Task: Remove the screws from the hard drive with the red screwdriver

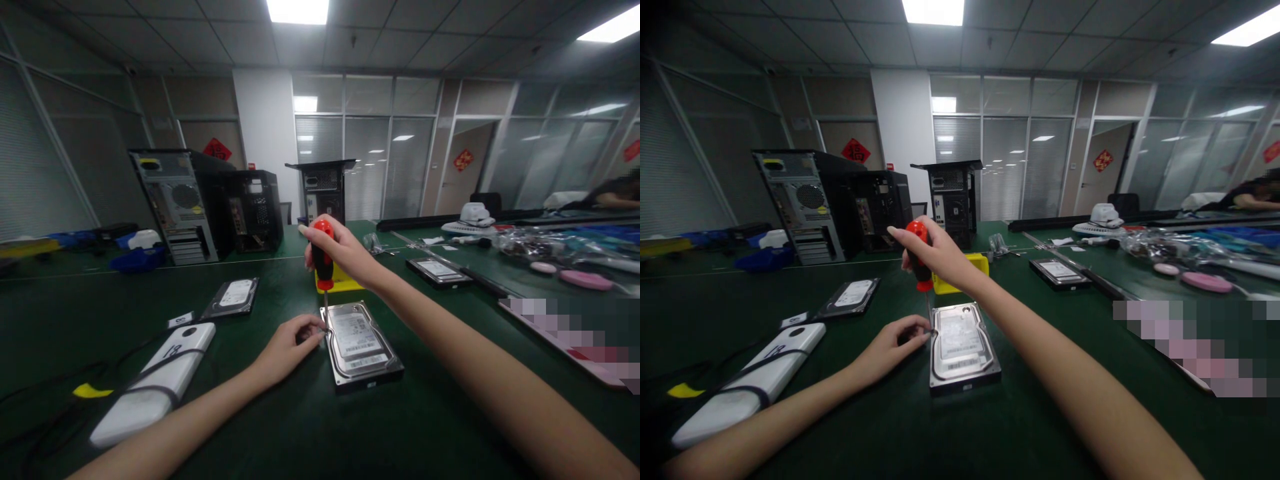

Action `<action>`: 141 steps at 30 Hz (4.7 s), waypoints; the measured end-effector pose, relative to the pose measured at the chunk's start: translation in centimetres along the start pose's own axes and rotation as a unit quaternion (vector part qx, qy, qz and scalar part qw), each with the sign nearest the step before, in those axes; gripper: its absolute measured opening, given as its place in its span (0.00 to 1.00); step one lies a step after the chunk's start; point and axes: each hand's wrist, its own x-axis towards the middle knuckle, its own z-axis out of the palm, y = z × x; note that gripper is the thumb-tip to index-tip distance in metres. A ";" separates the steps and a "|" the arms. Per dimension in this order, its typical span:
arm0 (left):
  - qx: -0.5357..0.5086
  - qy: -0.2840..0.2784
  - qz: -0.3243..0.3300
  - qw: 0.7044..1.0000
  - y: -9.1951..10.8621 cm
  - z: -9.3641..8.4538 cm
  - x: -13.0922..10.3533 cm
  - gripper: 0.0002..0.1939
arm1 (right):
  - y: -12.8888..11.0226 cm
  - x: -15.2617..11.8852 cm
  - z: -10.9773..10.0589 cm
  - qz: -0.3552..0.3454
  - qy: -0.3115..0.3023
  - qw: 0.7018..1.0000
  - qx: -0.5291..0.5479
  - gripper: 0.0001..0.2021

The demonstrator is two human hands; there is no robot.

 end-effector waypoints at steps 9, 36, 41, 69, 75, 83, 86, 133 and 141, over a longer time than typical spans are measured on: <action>0.005 -0.004 0.001 1.000 0.1 -0.1 -0.1 0.10 | 0.8 0.2 -0.6 -0.003 0.069 0.995 -0.068 0.15; 0.000 -0.004 -0.004 1.000 0.2 -0.1 -0.1 0.10 | 0.6 0.2 -0.7 -0.008 0.058 0.998 0.031 0.16; -0.004 -0.006 -0.004 1.000 0.4 -0.2 -0.1 0.10 | 0.1 0.2 -0.8 0.003 0.038 0.998 0.054 0.09; -0.004 -0.005 0.005 1.000 0.0 -0.1 0.0 0.10 | 0.2 0.3 -0.5 0.103 0.032 0.989 0.099 0.11; -0.007 0.000 0.005 1.000 -0.1 0.0 0.0 0.11 | 0.5 0.4 -0.5 0.064 0.028 0.996 0.057 0.12; -0.002 0.002 0.003 1.000 -0.1 0.0 -0.1 0.10 | 1.1 0.4 -0.4 -0.031 0.028 0.997 0.061 0.14; -0.004 0.003 0.005 1.000 -0.1 0.0 0.0 0.10 | 0.9 0.4 -0.5 -0.014 0.036 0.998 0.039 0.13; 0.003 -0.005 -0.003 1.000 0.2 -0.2 -0.2 0.11 | 0.1 0.3 -0.3 0.010 0.063 0.996 0.063 0.11; 0.002 -0.005 0.000 1.000 0.1 0.0 0.0 0.11 | 0.1 0.3 -0.2 0.027 0.049 0.998 0.037 0.08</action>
